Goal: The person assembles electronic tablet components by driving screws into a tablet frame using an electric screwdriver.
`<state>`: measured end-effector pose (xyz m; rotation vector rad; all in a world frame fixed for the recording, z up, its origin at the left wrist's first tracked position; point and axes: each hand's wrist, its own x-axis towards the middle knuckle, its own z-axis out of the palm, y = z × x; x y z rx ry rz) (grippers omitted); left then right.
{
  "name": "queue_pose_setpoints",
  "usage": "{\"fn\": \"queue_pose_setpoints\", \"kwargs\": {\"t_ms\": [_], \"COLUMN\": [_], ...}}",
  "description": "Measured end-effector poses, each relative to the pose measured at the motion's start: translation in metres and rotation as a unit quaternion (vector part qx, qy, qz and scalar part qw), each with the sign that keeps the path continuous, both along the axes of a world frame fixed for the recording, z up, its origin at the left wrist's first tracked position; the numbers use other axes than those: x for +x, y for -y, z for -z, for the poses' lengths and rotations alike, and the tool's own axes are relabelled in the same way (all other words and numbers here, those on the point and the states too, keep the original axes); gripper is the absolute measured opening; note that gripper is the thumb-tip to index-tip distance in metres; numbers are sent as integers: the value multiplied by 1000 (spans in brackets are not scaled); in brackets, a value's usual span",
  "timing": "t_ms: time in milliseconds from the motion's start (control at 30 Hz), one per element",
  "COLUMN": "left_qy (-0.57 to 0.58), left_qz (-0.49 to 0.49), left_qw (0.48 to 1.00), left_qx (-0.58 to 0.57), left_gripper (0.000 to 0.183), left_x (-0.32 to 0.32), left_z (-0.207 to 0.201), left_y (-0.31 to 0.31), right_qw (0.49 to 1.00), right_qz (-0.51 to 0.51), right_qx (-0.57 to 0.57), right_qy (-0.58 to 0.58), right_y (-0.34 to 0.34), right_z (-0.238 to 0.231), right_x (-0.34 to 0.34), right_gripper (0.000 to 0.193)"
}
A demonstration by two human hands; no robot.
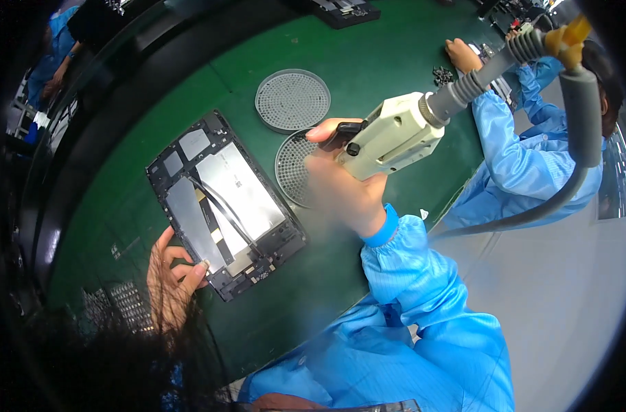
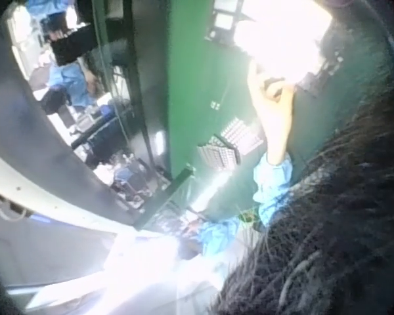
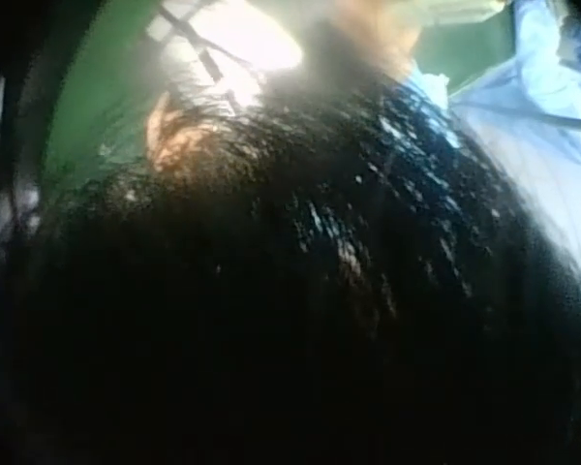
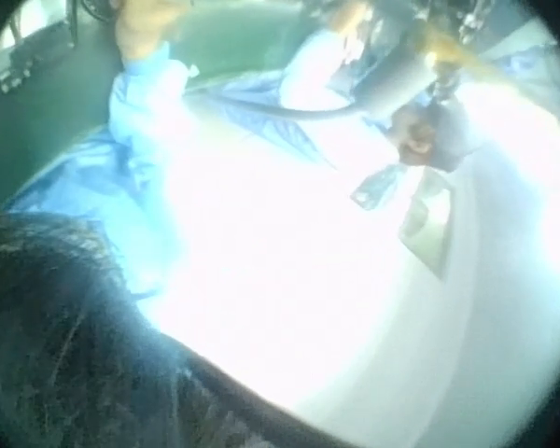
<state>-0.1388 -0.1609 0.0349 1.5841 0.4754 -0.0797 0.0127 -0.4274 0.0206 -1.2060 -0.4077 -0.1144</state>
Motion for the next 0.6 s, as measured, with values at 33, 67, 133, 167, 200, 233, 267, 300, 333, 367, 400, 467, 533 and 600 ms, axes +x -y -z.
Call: {"fn": "queue_pose_setpoints", "kwargs": {"t_ms": [33, 67, 133, 167, 200, 233, 267, 300, 333, 367, 400, 467, 533, 600], "left_qy": [-8, -16, -19, -17, -19, -15, -9, -11, -12, -12, -11, -12, -5, 3], "left_qz": [-1, -3, -2, -4, -1, -7, -13, -12, -13, -15, -16, -16, -15, -15], "left_qw": [1000, 1000, 1000, 1000, 1000, 1000, 1000, 1000, 1000, 1000, 1000, 1000, 1000, 1000], "left_qx": [0, -1, -1, -2, -3, -7, -11, -13, -11, -9, -10, -20, -21, -21], "left_gripper": [73, 72, 72, 72, 72, 71, 71, 71, 71, 71, 71, 70, 71, 71], "left_x": [2, 4, 4, 3, 3, 1, -1, -1, -2, -2, -1, -1, -1, -2], "left_z": [-2, -3, -5, -4, -3, -1, -1, -1, -1, -2, -1, 0, 1, -1], "left_y": [1, 1, 2, 1, 0, -1, -1, -2, -2, -1, -1, -1, -1, -3], "right_qw": [1000, 1000, 1000, 1000, 1000, 999, 999, 999, 999, 999, 999, 999, 999, 999], "right_qz": [-15, -14, -1, 1, 7, 12, 12, 10, 6, 5, 4, 2, 13, 13], "right_qx": [4, 4, -18, -19, -27, -36, -37, -34, -32, -33, -30, -28, -26, -25], "right_qy": [-8, -13, -3, -6, -7, -9, -11, -14, -16, -16, -17, -19, -24, -32], "right_y": [0, 1, -1, -3, -5, -6, -7, -8, -8, -8, -8, -8, -10, -11], "right_z": [1, 1, 2, 2, 2, 1, 1, 1, 1, 0, -1, -1, -1, -2], "right_x": [2, 3, 4, 3, 3, 3, 3, 4, 4, 4, 4, 3, 2, 2], "right_gripper": [32, 32, 32, 32, 32, 33, 33, 33, 34, 34, 34, 35, 32, 29]}}
